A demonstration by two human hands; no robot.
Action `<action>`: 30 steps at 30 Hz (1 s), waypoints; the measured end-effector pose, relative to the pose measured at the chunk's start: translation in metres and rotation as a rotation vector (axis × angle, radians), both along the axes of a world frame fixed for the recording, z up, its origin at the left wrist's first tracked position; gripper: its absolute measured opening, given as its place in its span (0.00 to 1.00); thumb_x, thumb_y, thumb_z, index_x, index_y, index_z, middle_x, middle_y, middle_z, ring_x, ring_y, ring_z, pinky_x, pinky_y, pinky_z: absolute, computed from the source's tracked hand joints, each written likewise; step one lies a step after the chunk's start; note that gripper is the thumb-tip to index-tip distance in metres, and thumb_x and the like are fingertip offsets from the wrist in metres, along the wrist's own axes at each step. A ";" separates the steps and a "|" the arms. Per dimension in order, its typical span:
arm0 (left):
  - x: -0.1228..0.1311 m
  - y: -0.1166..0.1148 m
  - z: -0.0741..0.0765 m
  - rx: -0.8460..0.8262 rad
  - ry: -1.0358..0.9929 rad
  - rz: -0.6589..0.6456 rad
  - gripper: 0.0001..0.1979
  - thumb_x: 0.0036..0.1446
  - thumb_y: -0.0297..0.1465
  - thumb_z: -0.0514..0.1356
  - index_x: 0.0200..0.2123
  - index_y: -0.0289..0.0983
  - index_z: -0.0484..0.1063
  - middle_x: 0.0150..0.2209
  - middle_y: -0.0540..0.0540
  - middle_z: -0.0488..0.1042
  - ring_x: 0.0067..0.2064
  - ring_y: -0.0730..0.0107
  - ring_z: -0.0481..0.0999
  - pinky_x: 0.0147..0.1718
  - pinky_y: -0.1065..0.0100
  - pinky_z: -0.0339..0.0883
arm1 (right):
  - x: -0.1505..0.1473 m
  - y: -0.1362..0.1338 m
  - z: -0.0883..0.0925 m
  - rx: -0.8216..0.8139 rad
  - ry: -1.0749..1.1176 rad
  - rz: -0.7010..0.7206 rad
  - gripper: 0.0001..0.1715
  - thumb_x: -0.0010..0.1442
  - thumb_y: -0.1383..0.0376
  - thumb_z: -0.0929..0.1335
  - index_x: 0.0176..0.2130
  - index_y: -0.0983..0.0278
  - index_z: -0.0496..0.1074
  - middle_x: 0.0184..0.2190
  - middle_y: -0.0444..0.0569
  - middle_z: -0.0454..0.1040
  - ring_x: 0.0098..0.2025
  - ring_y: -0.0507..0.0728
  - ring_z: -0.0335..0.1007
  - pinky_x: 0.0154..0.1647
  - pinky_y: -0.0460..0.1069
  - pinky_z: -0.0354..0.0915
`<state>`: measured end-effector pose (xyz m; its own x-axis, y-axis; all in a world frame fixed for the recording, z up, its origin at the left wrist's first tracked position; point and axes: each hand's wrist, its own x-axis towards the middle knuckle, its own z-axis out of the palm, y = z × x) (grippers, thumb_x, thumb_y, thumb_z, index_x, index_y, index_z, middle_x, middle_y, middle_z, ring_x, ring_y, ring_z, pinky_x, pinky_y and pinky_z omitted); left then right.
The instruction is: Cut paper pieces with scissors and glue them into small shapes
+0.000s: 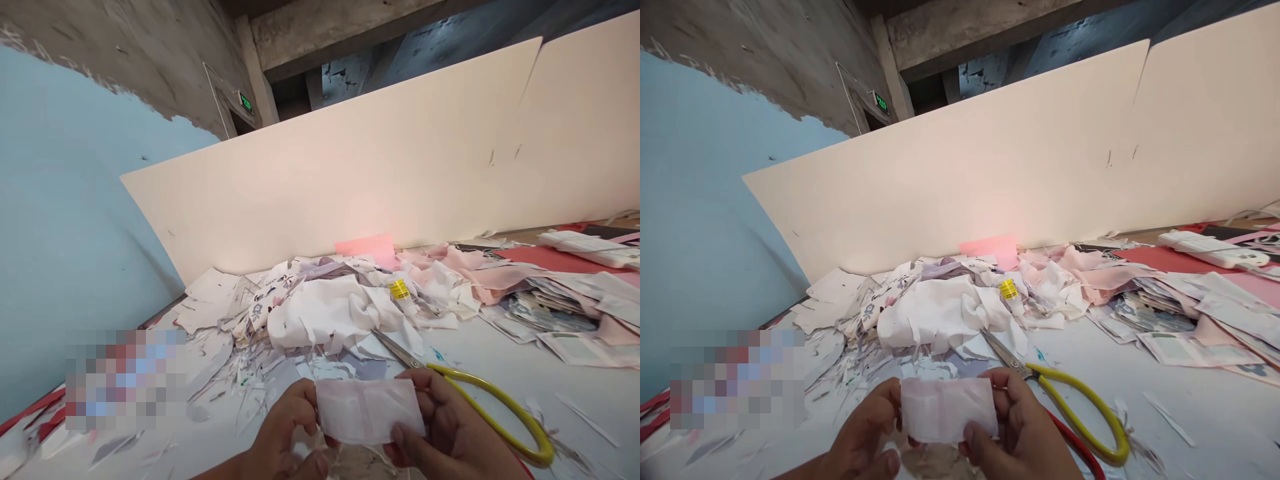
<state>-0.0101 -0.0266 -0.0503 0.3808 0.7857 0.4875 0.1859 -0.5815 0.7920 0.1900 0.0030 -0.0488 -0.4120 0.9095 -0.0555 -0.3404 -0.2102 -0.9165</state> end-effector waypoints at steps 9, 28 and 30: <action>0.000 0.008 -0.019 -0.123 -0.103 0.204 0.10 0.50 0.36 0.56 0.25 0.38 0.55 0.26 0.49 0.63 0.27 0.74 0.64 0.26 0.71 0.58 | -0.016 0.009 -0.019 0.131 -0.127 -0.123 0.17 0.49 0.60 0.66 0.36 0.60 0.56 0.29 0.43 0.67 0.27 0.51 0.65 0.28 0.47 0.63; 0.003 0.018 0.010 -0.880 -0.492 0.242 0.14 0.38 0.30 0.58 0.25 0.38 0.53 0.19 0.53 0.66 0.21 0.76 0.69 0.17 0.78 0.45 | -0.028 0.022 -0.019 -0.011 -0.377 -0.205 0.19 0.43 0.68 0.66 0.36 0.61 0.54 0.21 0.43 0.71 0.20 0.51 0.65 0.19 0.44 0.58; -0.005 0.019 0.012 -0.906 -0.458 0.198 0.13 0.36 0.29 0.59 0.23 0.37 0.55 0.20 0.50 0.68 0.24 0.75 0.69 0.18 0.78 0.46 | -0.031 0.028 -0.023 -0.007 -0.390 -0.260 0.19 0.43 0.67 0.66 0.36 0.61 0.54 0.20 0.43 0.70 0.17 0.50 0.63 0.16 0.44 0.56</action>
<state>-0.0148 -0.0075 -0.0378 0.1317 0.9585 -0.2530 -0.2160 0.2768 0.9363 0.1590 0.0306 -0.0713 -0.1172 0.9788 -0.1679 -0.0126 -0.1705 -0.9853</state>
